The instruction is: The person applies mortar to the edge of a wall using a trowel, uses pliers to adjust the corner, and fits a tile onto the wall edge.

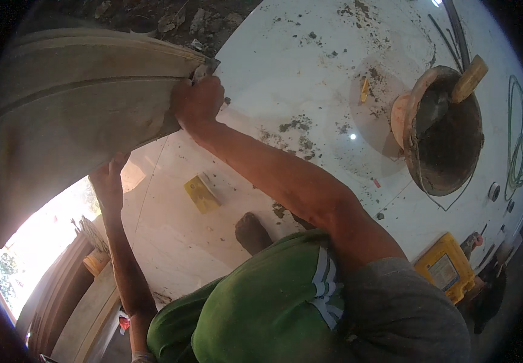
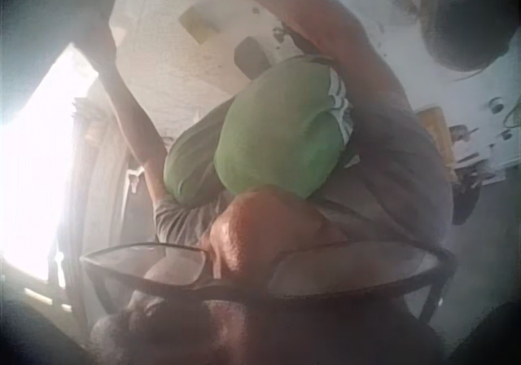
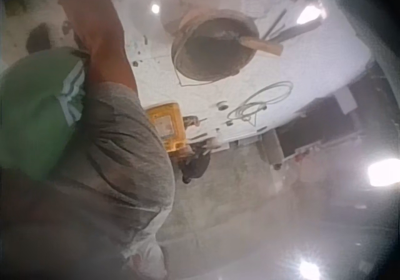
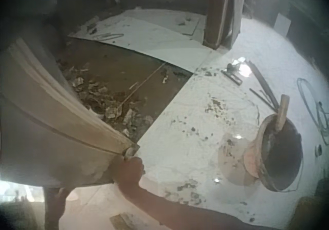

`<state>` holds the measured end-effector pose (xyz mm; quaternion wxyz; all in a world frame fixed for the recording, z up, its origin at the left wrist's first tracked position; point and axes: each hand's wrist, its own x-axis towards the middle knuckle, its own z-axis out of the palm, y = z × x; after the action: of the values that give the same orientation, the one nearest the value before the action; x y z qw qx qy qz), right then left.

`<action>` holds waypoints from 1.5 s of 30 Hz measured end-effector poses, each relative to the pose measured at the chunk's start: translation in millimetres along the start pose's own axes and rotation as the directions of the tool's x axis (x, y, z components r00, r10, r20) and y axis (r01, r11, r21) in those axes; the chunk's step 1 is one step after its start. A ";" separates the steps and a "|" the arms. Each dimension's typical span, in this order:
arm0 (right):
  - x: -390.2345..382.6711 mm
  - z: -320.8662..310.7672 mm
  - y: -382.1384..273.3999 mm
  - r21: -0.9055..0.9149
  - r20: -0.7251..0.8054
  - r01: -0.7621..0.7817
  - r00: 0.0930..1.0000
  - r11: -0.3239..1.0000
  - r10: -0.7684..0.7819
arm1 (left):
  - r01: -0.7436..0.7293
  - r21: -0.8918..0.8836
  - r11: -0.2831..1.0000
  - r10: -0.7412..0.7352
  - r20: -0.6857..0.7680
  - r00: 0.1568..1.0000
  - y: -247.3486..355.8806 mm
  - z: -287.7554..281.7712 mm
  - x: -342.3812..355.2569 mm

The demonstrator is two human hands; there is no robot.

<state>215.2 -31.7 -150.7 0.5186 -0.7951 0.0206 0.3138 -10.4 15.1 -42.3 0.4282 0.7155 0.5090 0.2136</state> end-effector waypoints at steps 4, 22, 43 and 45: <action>-22.7 -16.6 -5.3 -0.035 0.065 0.165 0.985 0.986 -0.163 | -0.024 0.006 1.000 0.024 0.013 1.000 2.0 1.5 -2.4; 13.1 -51.0 20.0 0.581 0.305 -0.402 0.914 0.707 0.269 | -0.017 -0.120 0.993 0.024 0.056 0.998 14.3 -0.4 -3.4; -13.9 -44.6 53.3 0.494 0.544 -0.416 0.833 0.763 0.102 | -0.196 -0.020 0.980 0.197 0.021 0.980 9.6 2.0 -3.8; -10.5 -30.0 41.7 0.519 0.537 -0.402 0.840 0.755 0.078 | -0.185 0.030 0.982 0.185 0.004 0.983 16.1 3.8 -4.5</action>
<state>206.1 -79.1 -171.1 0.6891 -0.4689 0.0966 0.5440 -0.5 7.6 -30.4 0.3959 0.7664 0.4430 0.2442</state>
